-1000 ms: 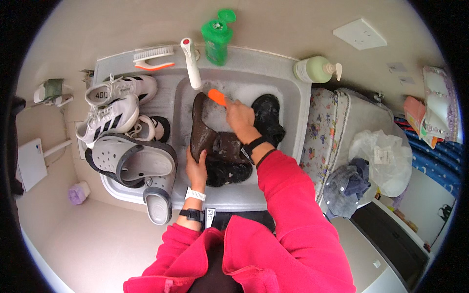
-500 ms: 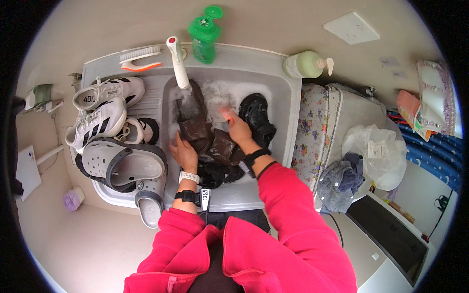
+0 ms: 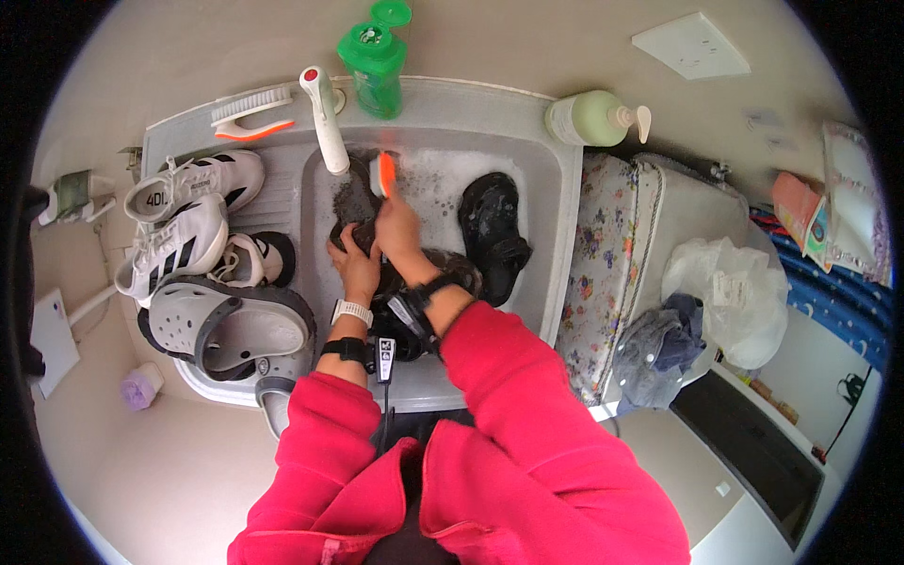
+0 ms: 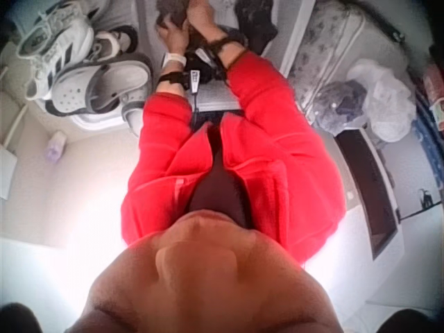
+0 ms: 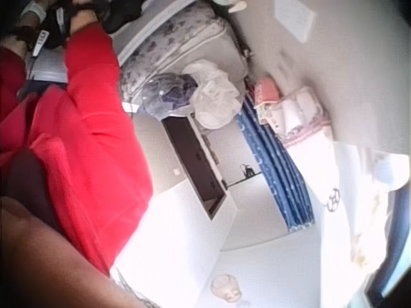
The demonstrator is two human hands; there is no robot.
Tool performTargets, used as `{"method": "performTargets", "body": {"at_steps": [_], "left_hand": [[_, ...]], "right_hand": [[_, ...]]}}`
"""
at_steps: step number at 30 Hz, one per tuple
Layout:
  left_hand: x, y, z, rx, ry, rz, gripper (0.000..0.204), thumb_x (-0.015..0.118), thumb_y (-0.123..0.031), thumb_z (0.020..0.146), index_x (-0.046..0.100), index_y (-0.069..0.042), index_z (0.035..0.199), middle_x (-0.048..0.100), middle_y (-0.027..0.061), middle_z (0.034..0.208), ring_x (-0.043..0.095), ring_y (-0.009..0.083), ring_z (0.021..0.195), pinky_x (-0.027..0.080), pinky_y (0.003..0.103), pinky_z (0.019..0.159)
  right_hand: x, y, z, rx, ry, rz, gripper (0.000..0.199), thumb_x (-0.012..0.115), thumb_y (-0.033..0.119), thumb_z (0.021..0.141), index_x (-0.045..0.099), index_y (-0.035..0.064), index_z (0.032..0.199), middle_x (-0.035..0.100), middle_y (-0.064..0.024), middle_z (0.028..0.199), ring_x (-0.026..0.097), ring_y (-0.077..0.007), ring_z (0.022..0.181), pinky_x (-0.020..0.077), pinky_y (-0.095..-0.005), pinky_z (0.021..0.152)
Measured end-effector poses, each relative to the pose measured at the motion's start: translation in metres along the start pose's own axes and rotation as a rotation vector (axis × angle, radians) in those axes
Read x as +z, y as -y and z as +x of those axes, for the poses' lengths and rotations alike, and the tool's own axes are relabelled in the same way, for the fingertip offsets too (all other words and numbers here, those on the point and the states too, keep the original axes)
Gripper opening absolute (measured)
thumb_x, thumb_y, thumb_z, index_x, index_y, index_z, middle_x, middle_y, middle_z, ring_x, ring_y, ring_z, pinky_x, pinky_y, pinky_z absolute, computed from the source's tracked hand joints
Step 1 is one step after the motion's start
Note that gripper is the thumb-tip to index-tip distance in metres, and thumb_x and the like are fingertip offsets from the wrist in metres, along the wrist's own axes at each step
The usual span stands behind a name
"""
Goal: The person scrubs several pairs of shoes and sandals in a sink filled with soapy water using an orange brush. They scrub the soles and uppers of each item, rinse them under running water, and place them on the sink's draining board. The person handles crocs, sneakers, and sandals one at a time.
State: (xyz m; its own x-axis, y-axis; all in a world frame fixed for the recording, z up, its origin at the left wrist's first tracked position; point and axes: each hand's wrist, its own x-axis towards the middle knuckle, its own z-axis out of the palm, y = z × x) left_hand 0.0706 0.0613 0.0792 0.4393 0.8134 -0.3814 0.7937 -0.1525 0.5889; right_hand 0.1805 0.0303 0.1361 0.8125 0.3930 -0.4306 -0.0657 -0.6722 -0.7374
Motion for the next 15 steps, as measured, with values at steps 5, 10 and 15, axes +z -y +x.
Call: {"method": "performTargets", "body": {"at_steps": [5,10,15], "left_hand": [[0.001,-0.001,0.01,-0.049,0.09,0.031,0.068,0.075,-0.036,0.085,0.039,-0.023,0.142,0.014,0.0346,0.151,0.034,0.0572,0.131,0.037,0.054,0.106],[0.005,-0.009,0.013,-0.154,0.101,0.114,0.068,0.074,-0.038,0.086,0.038,-0.027,0.143,0.012,0.0305,0.155,0.035,0.0532,0.132,0.037,0.056,0.104],[0.011,-0.014,0.012,-0.185,0.127,0.202,0.067,0.072,-0.04,0.086,0.038,-0.031,0.143,0.01,0.0277,0.157,0.035,0.0502,0.132,0.036,0.058,0.103]], "right_hand": [[-0.005,-0.034,-0.009,0.202,0.076,-0.07,0.041,0.045,0.007,0.097,0.056,0.0079,0.137,0.067,-0.0266,0.096,0.068,-0.0367,0.093,0.0495,-0.0417,0.075],[-0.004,-0.03,0.013,0.086,0.117,-0.153,0.049,0.045,0.012,0.096,0.047,0.0187,0.145,0.064,-0.0303,0.102,0.062,-0.0462,0.099,0.0489,-0.0501,0.083],[-0.01,-0.036,0.008,0.28,0.224,-0.205,0.047,0.043,0.008,0.098,0.048,0.0121,0.145,0.067,-0.0231,0.094,0.062,-0.0214,0.08,0.0477,-0.0318,0.076]]}}
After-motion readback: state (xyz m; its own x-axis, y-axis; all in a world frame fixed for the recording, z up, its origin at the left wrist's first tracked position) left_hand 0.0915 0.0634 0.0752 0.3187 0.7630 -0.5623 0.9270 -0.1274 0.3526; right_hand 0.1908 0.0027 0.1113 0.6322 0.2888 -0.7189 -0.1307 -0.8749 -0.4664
